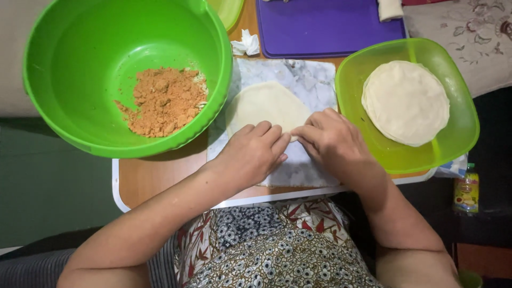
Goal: Wrapping a reddish filling into circular pastry wrappers to make rolls.
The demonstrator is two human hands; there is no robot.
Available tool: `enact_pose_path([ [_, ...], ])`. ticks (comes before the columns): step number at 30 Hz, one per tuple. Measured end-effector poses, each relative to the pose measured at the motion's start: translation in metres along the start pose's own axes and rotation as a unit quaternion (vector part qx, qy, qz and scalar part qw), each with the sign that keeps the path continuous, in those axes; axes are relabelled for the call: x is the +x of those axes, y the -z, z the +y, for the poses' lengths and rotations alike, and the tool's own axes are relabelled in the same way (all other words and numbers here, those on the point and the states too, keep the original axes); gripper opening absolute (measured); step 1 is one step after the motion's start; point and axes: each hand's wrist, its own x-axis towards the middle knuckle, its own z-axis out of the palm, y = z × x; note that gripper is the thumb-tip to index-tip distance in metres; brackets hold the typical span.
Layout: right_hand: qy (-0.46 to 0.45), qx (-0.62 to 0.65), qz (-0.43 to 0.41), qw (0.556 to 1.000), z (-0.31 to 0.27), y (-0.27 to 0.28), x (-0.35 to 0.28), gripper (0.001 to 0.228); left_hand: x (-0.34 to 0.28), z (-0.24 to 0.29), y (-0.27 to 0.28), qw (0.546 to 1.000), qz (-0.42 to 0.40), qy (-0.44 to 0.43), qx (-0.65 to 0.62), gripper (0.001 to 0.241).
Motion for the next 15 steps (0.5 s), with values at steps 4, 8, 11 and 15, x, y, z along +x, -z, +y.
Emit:
enact_pose_path([
  [4,-0.029,-0.015,-0.001,0.999,-0.004,-0.005,-0.003,0.01,0.005,-0.002,0.002,1.0,-0.001,-0.006,-0.019,0.032],
  [8,-0.046,-0.044,0.027,0.998,-0.008,-0.014,-0.008,0.015,0.007,-0.009,-0.004,0.995,0.043,-0.012,-0.089,0.036],
  [11,-0.053,-0.063,0.052,0.995,-0.012,-0.019,-0.011,0.016,0.008,-0.014,-0.005,0.99,0.028,0.013,-0.138,0.037],
  [15,-0.066,-0.083,0.078,0.991,-0.017,-0.024,-0.015,0.012,0.019,-0.014,0.014,0.968,-0.028,0.112,-0.22,0.048],
])
